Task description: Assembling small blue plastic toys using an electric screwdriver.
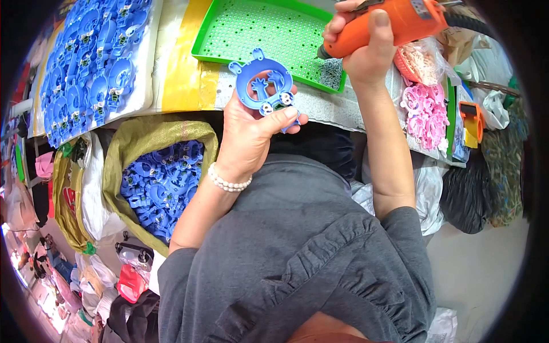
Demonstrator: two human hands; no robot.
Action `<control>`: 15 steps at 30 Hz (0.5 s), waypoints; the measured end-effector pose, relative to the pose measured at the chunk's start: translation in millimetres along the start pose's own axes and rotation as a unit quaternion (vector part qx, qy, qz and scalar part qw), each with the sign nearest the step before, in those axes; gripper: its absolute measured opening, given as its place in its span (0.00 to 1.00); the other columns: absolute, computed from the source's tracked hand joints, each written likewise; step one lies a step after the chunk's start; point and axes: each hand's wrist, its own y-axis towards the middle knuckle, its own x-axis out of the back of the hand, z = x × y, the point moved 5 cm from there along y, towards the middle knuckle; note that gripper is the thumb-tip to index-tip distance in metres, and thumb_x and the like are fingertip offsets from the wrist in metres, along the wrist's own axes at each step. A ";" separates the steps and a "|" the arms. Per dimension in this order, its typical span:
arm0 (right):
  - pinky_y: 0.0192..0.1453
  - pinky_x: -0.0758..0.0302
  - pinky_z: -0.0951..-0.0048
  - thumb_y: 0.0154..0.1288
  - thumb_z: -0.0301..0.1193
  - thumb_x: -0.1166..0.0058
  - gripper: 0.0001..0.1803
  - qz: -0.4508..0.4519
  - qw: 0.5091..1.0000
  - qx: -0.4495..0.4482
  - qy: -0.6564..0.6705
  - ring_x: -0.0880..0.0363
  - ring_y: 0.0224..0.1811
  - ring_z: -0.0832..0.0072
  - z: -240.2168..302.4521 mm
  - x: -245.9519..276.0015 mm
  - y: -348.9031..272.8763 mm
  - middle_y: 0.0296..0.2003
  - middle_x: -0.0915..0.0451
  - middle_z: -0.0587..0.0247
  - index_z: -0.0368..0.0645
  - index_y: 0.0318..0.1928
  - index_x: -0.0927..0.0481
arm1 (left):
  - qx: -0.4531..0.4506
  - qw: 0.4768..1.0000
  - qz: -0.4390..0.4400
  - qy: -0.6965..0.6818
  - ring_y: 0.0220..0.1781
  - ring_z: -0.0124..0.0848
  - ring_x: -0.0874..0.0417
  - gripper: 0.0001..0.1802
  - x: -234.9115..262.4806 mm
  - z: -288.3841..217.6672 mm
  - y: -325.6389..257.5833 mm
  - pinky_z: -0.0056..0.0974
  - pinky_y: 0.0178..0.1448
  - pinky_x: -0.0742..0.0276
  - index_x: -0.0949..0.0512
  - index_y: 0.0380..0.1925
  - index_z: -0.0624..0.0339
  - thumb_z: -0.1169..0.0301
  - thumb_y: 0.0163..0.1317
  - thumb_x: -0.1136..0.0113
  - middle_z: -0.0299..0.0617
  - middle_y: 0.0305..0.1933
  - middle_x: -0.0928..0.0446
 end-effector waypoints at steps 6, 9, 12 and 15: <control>0.22 0.28 0.77 0.61 0.52 0.46 0.27 -0.032 0.999 -0.023 0.008 0.28 0.17 0.76 -11.8 8.7 -2.7 0.20 0.27 0.63 0.38 0.39 0.28 | -0.006 1.000 -0.021 0.002 0.33 0.30 0.17 0.26 0.3 1.0 1.7 0.31 0.30 0.20 0.32 0.52 0.59 0.80 0.53 0.34 0.42 0.45 0.23; 0.23 0.28 0.77 0.61 0.52 0.46 0.26 -0.033 0.999 -0.022 0.001 0.28 0.17 0.76 -12.5 8.1 -3.5 0.21 0.26 0.63 0.38 0.40 0.28 | -0.002 1.000 -0.007 0.017 0.37 0.35 0.15 0.27 2.1 3.4 1.0 0.31 0.33 0.17 0.32 0.55 0.58 0.80 0.54 0.37 0.47 0.49 0.23; 0.22 0.29 0.77 0.61 0.52 0.46 0.26 -0.038 0.999 -0.021 -0.008 0.28 0.17 0.76 -12.8 8.3 -4.7 0.21 0.26 0.63 0.38 0.40 0.28 | 0.002 1.000 0.001 0.012 0.37 0.34 0.15 0.27 0.7 4.8 0.5 0.30 0.32 0.17 0.31 0.55 0.59 0.79 0.54 0.36 0.47 0.49 0.23; 0.22 0.29 0.77 0.61 0.52 0.46 0.26 -0.033 0.999 -0.016 0.005 0.28 0.17 0.76 -13.1 8.4 -4.9 0.21 0.26 0.63 0.38 0.40 0.28 | 0.005 1.000 0.004 0.019 0.37 0.34 0.15 0.27 2.3 7.0 -0.7 0.30 0.32 0.17 0.31 0.54 0.59 0.79 0.54 0.35 0.47 0.49 0.23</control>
